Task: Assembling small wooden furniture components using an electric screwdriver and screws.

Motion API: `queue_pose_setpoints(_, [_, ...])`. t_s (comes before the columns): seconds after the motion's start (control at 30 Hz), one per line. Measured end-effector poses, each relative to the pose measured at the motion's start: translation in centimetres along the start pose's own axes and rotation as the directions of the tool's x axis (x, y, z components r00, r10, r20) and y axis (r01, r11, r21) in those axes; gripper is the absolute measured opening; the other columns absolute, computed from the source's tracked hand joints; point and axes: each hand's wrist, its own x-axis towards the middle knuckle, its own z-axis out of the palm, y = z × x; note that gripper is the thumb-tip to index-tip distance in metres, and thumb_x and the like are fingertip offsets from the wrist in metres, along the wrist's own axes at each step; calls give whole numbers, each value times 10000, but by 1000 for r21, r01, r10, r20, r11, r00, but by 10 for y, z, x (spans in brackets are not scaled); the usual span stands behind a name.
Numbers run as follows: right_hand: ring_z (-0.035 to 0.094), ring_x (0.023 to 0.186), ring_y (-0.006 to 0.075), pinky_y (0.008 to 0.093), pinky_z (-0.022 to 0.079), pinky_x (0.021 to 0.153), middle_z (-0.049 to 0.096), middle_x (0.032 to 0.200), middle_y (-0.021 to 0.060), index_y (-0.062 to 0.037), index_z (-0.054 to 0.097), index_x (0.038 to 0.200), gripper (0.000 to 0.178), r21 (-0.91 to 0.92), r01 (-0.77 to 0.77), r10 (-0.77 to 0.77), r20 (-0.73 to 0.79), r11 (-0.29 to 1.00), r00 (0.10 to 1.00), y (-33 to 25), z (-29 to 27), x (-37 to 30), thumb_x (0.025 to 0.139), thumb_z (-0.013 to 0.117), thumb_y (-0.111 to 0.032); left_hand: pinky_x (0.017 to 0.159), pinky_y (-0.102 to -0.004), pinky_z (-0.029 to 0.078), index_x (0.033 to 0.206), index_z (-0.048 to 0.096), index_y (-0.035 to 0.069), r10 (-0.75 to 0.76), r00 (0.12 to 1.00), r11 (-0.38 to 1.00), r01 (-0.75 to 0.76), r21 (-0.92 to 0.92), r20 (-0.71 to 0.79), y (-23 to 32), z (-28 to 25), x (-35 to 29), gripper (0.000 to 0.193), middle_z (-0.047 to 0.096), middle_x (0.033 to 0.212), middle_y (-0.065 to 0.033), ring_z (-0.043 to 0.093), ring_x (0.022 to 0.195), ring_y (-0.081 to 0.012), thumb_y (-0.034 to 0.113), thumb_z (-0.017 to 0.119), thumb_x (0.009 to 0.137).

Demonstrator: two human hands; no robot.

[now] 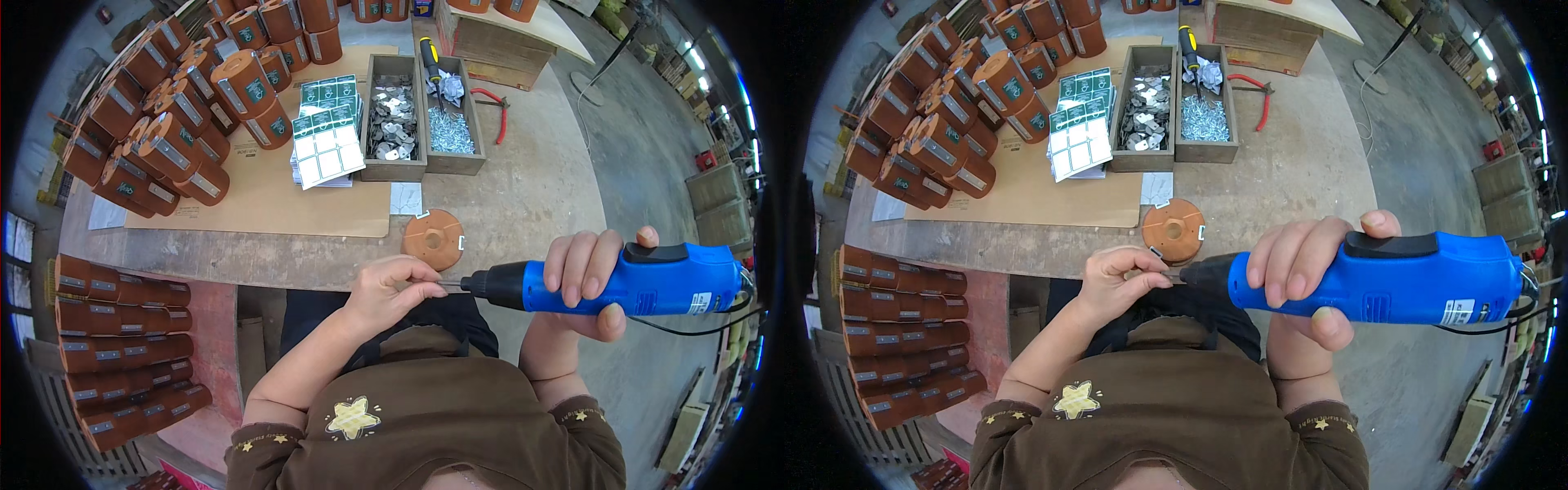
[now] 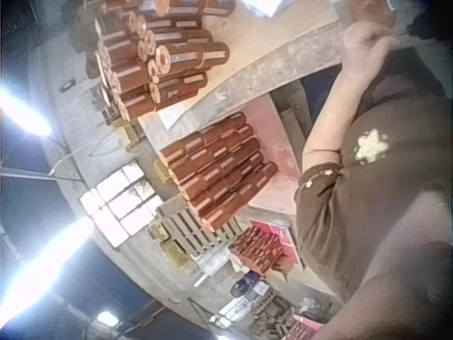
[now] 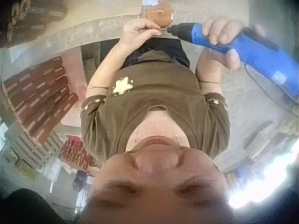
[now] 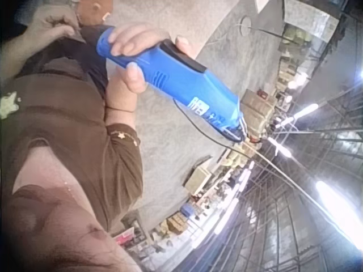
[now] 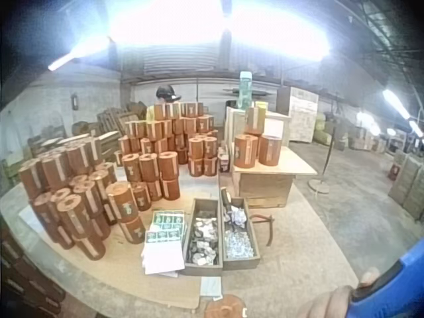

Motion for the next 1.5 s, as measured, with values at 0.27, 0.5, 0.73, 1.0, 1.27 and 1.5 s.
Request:
queue_pose_setpoints(0.27, [524, 541, 175, 321, 458, 512, 509, 676, 54, -116, 236, 1228, 664, 20, -62, 61, 39, 998, 997, -3, 1, 0, 669, 593, -89, 620, -206, 481, 791, 583, -48, -149, 979, 951, 180, -250, 135, 0, 3, -8, 65, 582, 826, -93, 577, 696, -106, -60, 576, 727])
queue_pose_setpoints(0.5, [541, 541, 188, 321, 460, 508, 536, 683, 68, -131, 238, 1219, 659, 43, -72, 63, 193, 996, 979, -4, -1, 2, 677, 611, -78, 579, -226, 466, 776, 590, -21, -37, 981, 999, 43, -28, 189, -3, -1, -5, 53, 598, 744, -78, 584, 669, -128, -14, 601, 724])
queue_pose_setpoints(0.73, [554, 554, 191, 319, 469, 520, 544, 689, 71, -113, 233, 1231, 673, -10, -70, 70, 204, 998, 976, -11, -7, 2, 676, 612, -73, 552, -274, 449, 728, 568, 0, 144, 960, 978, -175, 113, 241, 6, 5, 10, 66, 588, 713, -87, 578, 639, -200, 14, 621, 691])
queue_pose_setpoints(1.0, [531, 550, 172, 311, 457, 531, 512, 699, 58, -89, 248, 1246, 671, -119, 76, -72, 36, 990, 997, -20, -15, -1, 673, 598, -84, 747, -353, 404, 886, 546, 18, 275, 835, 911, -384, 148, 476, 23, 1, 62, 234, 557, 856, -116, 517, 882, -284, 68, 632, 675])
queue_pose_setpoints(1.27, [470, 577, 130, 271, 406, 544, 472, 740, 50, -60, 253, 1239, 601, -129, 123, -138, -117, 984, 983, -36, -20, -5, 718, 542, -136, 803, -404, 392, 909, 606, 87, -137, 990, 565, 53, 823, 30, -62, -57, 172, 173, 556, 1004, -80, 500, 958, -296, 125, 554, 749])
queue_pose_setpoints(1.5, [470, 576, 121, 271, 413, 552, 467, 731, 45, -50, 252, 1235, 607, -146, 160, -178, -116, 976, 977, -45, -17, -7, 716, 556, -128, 748, -411, 397, 870, 605, 133, -132, 991, 241, 4, 971, 29, -95, -63, 183, 219, 570, 901, -73, 527, 914, -252, 130, 642, 654])
